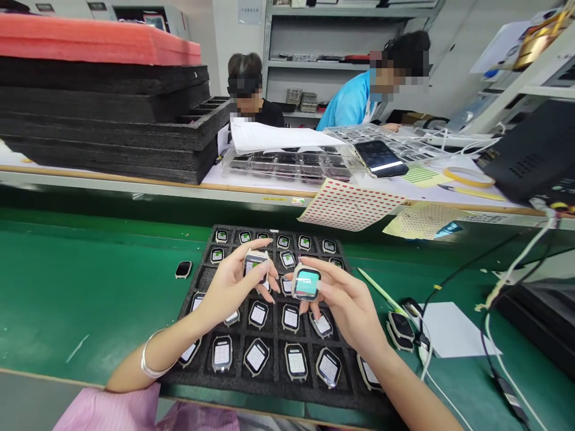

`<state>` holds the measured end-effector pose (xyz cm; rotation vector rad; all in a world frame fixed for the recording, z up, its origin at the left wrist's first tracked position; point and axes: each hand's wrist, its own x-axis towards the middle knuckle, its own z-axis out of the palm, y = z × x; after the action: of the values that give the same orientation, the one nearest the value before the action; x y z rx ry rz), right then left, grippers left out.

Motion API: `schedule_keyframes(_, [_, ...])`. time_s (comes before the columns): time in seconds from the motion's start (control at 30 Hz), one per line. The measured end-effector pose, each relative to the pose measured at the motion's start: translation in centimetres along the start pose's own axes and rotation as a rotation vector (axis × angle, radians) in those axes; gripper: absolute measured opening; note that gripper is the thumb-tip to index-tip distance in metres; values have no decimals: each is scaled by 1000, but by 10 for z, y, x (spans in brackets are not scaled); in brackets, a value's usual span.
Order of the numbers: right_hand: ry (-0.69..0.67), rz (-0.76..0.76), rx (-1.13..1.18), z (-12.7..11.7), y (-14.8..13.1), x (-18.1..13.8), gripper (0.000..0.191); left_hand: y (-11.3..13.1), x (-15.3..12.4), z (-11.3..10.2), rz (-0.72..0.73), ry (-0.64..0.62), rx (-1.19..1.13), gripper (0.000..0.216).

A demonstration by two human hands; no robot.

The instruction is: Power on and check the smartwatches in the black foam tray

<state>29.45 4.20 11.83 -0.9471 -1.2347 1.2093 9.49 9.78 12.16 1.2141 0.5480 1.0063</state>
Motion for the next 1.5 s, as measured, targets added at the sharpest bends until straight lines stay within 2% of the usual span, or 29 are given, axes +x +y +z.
schedule_keyframes(0.13, [-49, 12, 0, 4, -3, -1, 47, -3, 1, -2, 13, -18, -57, 50])
schedule_keyframes(0.3, [-17, -10, -67, 5, -1, -2, 47, -3, -3, -2, 36, -113, -136, 66])
schedule_keyframes(0.43, [-84, -29, -112, 1, 1, -4, 57, -2, -5, 1, 14, -90, -114, 69])
schedule_keyframes(0.6, [-72, 7, -191, -8, 1, -14, 59, -5, -5, 3, -40, -77, -99, 66])
schedule_keyframes(0.73, [-22, 55, -373, -35, 5, -23, 61, -15, -8, -3, -61, -86, -116, 71])
schedule_keyframes(0.83, [-2, 98, -705, -71, 16, -24, 56, -26, -10, -11, -82, -105, -112, 83])
schedule_keyframes(0.93, [-31, 91, -1053, -112, 35, -21, 48, -40, -11, -21, -99, -123, -60, 85])
schedule_keyframes(1.0, [-97, 26, -1198, -135, 50, -20, 44, -49, -10, -31, -85, -129, 68, 80])
schedule_keyframes(1.03, [-112, 20, -1225, -144, 57, -20, 43, -53, -9, -37, -62, -134, 211, 75])
schedule_keyframes(1.13, [-145, 29, -1250, -160, 70, -22, 44, -67, -4, -59, 49, -125, 820, 51])
schedule_keyframes(1.17, [-161, 30, -1256, -163, 71, -23, 45, -72, -2, -67, 68, -114, 952, 46])
schedule_keyframes(1.27, [-204, 17, -1280, -164, 69, -25, 47, -85, 4, -90, 85, -110, 1131, 37])
schedule_keyframes(1.37, [-189, -18, -1325, -157, 63, -24, 51, -95, 9, -108, 82, -163, 1247, 35])
schedule_keyframes(1.5, [-213, -63, -1357, -140, 63, -14, 36, -93, 14, -109, 98, -272, 1354, 44])
